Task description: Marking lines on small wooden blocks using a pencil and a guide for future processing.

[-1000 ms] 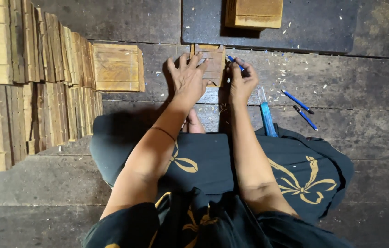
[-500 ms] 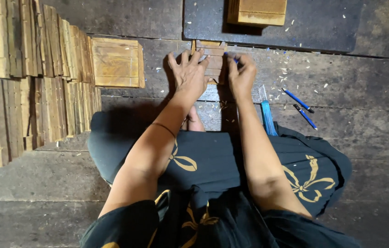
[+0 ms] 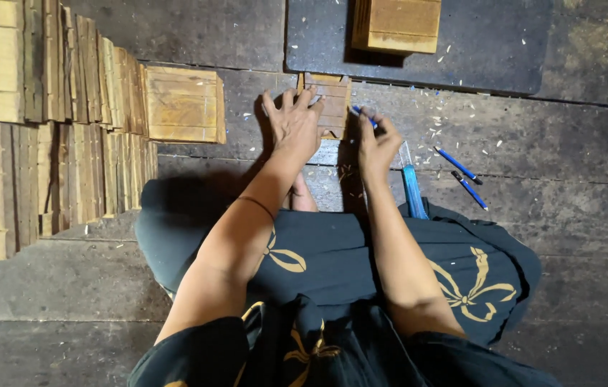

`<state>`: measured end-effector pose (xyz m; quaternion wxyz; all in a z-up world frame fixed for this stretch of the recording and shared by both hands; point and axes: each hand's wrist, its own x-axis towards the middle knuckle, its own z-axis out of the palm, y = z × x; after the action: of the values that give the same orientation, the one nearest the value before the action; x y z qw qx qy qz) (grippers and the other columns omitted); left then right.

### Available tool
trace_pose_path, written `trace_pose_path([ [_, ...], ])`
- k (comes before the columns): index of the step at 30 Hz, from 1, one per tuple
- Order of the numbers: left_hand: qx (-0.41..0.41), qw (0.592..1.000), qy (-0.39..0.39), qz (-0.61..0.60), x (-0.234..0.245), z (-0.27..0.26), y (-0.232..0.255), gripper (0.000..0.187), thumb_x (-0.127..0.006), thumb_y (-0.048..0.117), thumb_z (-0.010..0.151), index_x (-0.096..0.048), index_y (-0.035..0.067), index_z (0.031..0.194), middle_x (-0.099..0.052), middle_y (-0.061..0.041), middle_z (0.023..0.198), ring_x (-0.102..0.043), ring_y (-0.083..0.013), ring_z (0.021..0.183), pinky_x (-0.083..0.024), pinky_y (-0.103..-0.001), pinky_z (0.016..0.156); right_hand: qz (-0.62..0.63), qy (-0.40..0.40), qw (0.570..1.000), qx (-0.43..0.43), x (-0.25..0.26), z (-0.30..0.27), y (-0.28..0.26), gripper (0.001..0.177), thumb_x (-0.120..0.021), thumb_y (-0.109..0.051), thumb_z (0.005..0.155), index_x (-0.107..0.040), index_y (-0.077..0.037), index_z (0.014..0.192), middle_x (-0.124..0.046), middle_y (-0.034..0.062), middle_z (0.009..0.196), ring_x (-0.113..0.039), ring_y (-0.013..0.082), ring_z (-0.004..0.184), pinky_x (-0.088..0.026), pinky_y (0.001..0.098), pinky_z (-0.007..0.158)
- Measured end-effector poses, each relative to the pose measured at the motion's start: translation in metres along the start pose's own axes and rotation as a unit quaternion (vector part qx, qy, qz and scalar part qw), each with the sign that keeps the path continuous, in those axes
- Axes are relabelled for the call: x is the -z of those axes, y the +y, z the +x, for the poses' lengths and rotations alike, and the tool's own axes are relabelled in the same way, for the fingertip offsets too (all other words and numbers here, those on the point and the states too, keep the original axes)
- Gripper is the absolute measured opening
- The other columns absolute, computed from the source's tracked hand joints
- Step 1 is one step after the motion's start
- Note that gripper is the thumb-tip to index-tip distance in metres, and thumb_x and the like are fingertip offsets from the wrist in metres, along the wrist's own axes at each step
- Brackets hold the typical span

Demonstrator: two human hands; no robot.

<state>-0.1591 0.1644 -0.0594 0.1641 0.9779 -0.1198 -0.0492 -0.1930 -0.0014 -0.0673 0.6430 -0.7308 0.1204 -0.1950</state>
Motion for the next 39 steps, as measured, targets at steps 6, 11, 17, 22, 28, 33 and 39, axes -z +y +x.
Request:
trace_pose_path([
  [6, 0.009, 1.000, -0.011, -0.005, 0.006, -0.001, 0.002, 0.052, -0.080, 0.033, 0.083, -0.066, 0.025, 0.133, -0.056, 0.001, 0.140, -0.040, -0.0293, 0.134, -0.009, -0.073, 0.111, 0.032, 0.016, 0.999, 0.013, -0.032, 0.043, 0.050, 0.010, -0.072, -0.001, 0.095, -0.076, 0.000, 0.104, -0.077, 0.0171, 0.099, -0.066, 0.0174, 0.097, -0.057, 0.0366, 0.087],
  [11, 0.003, 1.000, -0.014, -0.009, -0.002, 0.001, -0.001, 0.053, -0.081, 0.031, 0.083, -0.065, 0.025, 0.133, -0.055, 0.000, 0.140, -0.041, -0.0297, 0.134, -0.009, -0.073, 0.111, -0.016, -0.010, 0.999, 0.043, -0.027, 0.041, 0.034, 0.007, -0.072, 0.001, 0.093, -0.076, 0.001, 0.099, -0.077, 0.0165, 0.095, -0.067, 0.0165, 0.094, -0.057, 0.0367, 0.086],
  [17, 0.002, 1.000, -0.012, -0.002, -0.010, 0.006, -0.002, 0.053, -0.082, 0.030, 0.083, -0.066, 0.024, 0.133, -0.056, 0.000, 0.140, -0.040, -0.0295, 0.134, -0.008, -0.073, 0.111, -0.127, -0.063, 0.989, 0.037, 0.016, -0.027, 0.010, 0.007, -0.076, 0.002, 0.091, -0.077, -0.005, 0.090, -0.076, 0.0133, 0.088, -0.071, 0.0210, 0.090, -0.055, 0.0377, 0.084],
  [22, -0.009, 1.000, 0.002, 0.020, -0.020, 0.014, -0.005, 0.052, -0.082, 0.032, 0.081, -0.067, 0.024, 0.130, -0.058, 0.001, 0.136, -0.043, -0.0284, 0.129, -0.008, -0.074, 0.111, -0.122, -0.124, 0.983, -0.050, 0.035, -0.072, -0.006, 0.009, -0.078, -0.004, 0.089, -0.079, -0.009, 0.096, -0.078, 0.0107, 0.088, -0.074, 0.0178, 0.083, -0.057, 0.0332, 0.081],
  [28, 0.002, 0.980, -0.148, 0.136, 0.047, 0.053, 0.015, 0.012, -0.079, 0.037, 0.082, -0.082, 0.026, 0.085, -0.075, -0.002, 0.114, -0.053, -0.0248, 0.122, -0.017, -0.057, 0.112, -0.202, -0.177, 0.957, 0.110, 0.020, -0.070, -0.044, 0.022, -0.055, -0.010, 0.105, -0.064, -0.003, 0.123, -0.070, 0.0165, 0.118, -0.066, 0.0312, 0.111, -0.050, 0.0395, 0.097],
  [33, -0.001, 0.981, -0.140, 0.137, 0.050, 0.096, 0.010, 0.015, -0.082, 0.026, 0.087, -0.073, 0.018, 0.094, -0.073, -0.002, 0.075, -0.054, -0.0286, 0.114, -0.026, -0.046, 0.100, -0.221, -0.216, 0.910, 0.276, -0.013, -0.058, -0.055, 0.018, -0.063, -0.001, 0.102, -0.068, 0.004, 0.119, -0.070, 0.0208, 0.118, -0.068, 0.0351, 0.108, -0.054, 0.0433, 0.096],
  [39, 0.081, 0.960, -0.255, 0.080, 0.064, 0.148, 0.007, 0.148, -0.098, 0.012, 0.058, 0.001, 0.025, 0.166, 0.017, -0.016, 0.168, 0.005, -0.0379, 0.159, -0.001, -0.061, 0.125, -0.319, -0.188, 0.862, 0.347, -0.051, -0.038, -0.035, 0.026, -0.063, -0.001, 0.101, -0.065, 0.001, 0.127, -0.067, 0.0145, 0.127, -0.058, 0.0333, 0.099, -0.053, 0.0427, 0.082],
])
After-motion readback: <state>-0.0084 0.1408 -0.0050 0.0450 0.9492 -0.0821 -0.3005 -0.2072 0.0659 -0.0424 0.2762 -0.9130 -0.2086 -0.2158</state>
